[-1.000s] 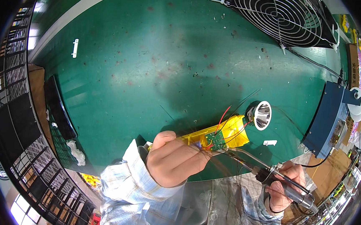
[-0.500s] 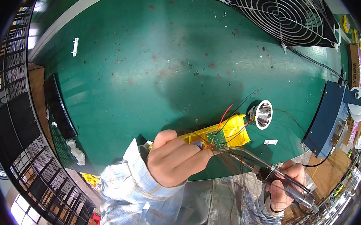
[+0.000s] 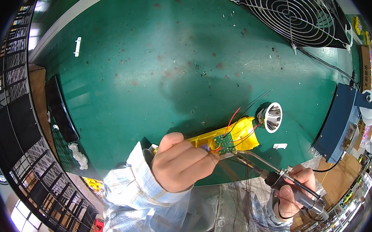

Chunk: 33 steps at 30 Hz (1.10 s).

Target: The person assembles flashlights by taking flashlight housings from the conveyor, placing batteries inside, soldering electrical wires and circuit boards using a soldering iron, and returning the assembled flashlights to the conveyor.

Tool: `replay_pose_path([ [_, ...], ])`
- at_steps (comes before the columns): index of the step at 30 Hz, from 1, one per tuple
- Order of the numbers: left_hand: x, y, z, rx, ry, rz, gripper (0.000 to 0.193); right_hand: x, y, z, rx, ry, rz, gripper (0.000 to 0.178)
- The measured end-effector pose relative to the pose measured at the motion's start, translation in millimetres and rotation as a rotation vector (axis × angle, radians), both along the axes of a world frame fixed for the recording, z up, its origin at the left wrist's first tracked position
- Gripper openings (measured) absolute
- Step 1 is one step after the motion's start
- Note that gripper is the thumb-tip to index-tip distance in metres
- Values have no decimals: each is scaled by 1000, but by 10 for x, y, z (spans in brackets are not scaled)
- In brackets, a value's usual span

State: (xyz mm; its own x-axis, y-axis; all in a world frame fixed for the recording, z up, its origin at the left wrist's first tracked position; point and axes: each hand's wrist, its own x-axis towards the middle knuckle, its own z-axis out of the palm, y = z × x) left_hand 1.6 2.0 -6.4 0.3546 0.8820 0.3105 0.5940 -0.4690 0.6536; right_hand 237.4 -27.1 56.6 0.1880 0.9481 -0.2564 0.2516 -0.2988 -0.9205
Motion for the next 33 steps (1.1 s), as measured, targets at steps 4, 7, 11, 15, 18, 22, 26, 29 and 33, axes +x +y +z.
replay_pose_path([
  [4, -18, -13, -12, -15, -15, -1, 14, -21, 0, -1, 19, 24, -8, 30],
  [7, -4, 18, 28, -16, -10, -14, 17, -4, 12, 7, 74, -69, 32, 30],
  [11, -6, 9, -29, 14, -28, -14, 18, -15, 1, 20, -26, 8, -26, 31],
  [15, 0, 7, -12, -12, -6, -26, 19, -50, -6, -40, 97, -55, -41, 30],
  [18, -1, 16, 9, 9, 6, -2, 19, -24, -30, -92, 129, -78, -28, 30],
  [22, -3, 10, 18, -9, 6, 6, 20, -19, 8, -16, 50, -53, 42, 29],
  [26, 13, 12, -14, 31, -16, 23, 21, -28, 16, -16, 72, -75, 33, 29],
  [29, 23, -4, -17, 13, 1, 29, 21, -119, 21, -6, 72, -101, -47, 29],
  [33, 7, 4, 5, 8, 2, 20, 21, -41, -11, -20, 39, -98, -45, 29],
])
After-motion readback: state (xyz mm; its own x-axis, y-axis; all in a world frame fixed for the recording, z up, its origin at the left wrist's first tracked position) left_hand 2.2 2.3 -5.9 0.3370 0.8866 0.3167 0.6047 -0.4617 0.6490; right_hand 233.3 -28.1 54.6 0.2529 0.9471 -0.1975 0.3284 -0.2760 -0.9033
